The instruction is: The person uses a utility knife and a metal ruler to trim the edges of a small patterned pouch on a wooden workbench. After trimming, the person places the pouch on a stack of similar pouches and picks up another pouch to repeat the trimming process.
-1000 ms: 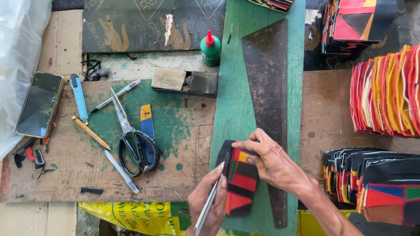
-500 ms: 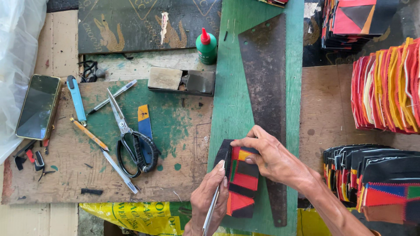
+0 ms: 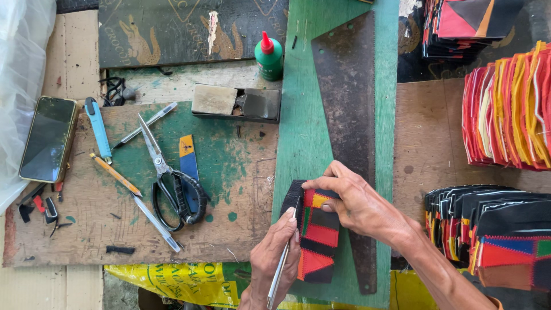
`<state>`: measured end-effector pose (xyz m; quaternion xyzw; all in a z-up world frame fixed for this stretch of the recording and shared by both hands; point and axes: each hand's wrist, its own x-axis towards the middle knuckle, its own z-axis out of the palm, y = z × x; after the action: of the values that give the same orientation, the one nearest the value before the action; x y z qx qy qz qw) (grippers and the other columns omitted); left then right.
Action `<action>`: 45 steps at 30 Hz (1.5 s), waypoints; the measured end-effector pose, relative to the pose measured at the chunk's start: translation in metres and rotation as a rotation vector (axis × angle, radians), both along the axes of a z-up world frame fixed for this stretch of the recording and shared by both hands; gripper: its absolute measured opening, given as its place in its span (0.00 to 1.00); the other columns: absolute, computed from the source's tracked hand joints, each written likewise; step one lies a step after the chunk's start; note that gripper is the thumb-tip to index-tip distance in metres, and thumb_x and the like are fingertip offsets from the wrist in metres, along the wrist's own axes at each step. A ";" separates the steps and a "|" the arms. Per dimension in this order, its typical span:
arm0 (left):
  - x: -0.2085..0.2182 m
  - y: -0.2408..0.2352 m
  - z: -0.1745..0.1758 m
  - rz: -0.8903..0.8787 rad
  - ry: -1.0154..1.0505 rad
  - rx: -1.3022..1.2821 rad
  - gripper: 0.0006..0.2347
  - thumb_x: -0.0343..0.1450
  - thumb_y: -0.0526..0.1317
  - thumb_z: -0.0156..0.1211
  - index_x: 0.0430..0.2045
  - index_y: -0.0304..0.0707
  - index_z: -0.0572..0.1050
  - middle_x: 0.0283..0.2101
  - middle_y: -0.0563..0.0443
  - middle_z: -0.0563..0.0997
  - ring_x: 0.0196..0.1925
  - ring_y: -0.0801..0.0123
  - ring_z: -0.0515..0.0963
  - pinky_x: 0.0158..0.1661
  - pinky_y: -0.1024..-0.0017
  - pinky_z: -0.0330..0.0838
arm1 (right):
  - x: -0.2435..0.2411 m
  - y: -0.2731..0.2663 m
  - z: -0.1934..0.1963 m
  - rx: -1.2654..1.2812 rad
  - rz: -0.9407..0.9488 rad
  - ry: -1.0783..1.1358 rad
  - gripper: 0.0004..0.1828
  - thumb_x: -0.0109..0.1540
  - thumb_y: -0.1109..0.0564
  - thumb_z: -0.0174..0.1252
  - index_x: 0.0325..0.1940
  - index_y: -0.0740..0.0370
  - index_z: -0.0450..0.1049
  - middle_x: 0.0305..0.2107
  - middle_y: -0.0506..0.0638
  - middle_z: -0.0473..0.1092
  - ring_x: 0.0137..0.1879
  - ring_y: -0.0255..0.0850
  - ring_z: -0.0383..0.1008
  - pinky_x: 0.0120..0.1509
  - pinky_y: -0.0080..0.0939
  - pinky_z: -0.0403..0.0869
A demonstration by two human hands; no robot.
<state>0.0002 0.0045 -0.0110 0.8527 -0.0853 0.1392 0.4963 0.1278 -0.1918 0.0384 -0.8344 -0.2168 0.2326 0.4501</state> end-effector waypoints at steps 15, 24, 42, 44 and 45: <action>0.008 -0.006 0.012 0.051 -0.034 0.086 0.12 0.69 0.25 0.62 0.45 0.26 0.76 0.51 0.32 0.82 0.54 0.49 0.85 0.50 0.66 0.82 | 0.000 0.000 0.000 -0.016 -0.001 0.008 0.27 0.53 0.68 0.64 0.56 0.55 0.78 0.35 0.52 0.66 0.43 0.46 0.71 0.49 0.43 0.71; 0.020 -0.005 0.039 0.002 -0.002 0.207 0.11 0.66 0.25 0.64 0.40 0.27 0.75 0.43 0.37 0.83 0.53 0.48 0.84 0.52 0.58 0.75 | -0.001 0.000 -0.001 0.022 0.004 -0.044 0.27 0.53 0.68 0.64 0.56 0.55 0.78 0.34 0.53 0.65 0.41 0.46 0.69 0.47 0.43 0.70; 0.027 0.000 0.057 -0.174 0.037 0.350 0.12 0.64 0.27 0.64 0.40 0.28 0.73 0.42 0.36 0.80 0.54 0.48 0.80 0.55 0.56 0.69 | -0.002 0.000 -0.002 -0.033 0.005 -0.034 0.27 0.52 0.68 0.65 0.55 0.55 0.78 0.35 0.53 0.66 0.42 0.47 0.70 0.49 0.44 0.70; 0.030 0.000 0.060 -0.175 0.022 0.349 0.13 0.63 0.27 0.62 0.40 0.29 0.72 0.41 0.37 0.79 0.51 0.48 0.80 0.53 0.57 0.69 | -0.003 0.000 -0.004 -0.007 0.005 -0.057 0.26 0.52 0.68 0.65 0.55 0.56 0.78 0.35 0.53 0.66 0.42 0.47 0.70 0.48 0.44 0.70; 0.032 0.001 0.061 -0.176 0.014 0.348 0.13 0.63 0.27 0.62 0.40 0.29 0.72 0.40 0.38 0.79 0.50 0.49 0.81 0.52 0.57 0.69 | -0.003 -0.001 -0.005 0.005 0.005 -0.069 0.26 0.52 0.69 0.64 0.55 0.56 0.78 0.35 0.53 0.66 0.41 0.47 0.70 0.48 0.43 0.71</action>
<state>0.0326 0.0054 0.0498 0.9159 -0.1788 0.0726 0.3520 0.1248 -0.1928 0.0333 -0.8403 -0.2349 0.2043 0.4438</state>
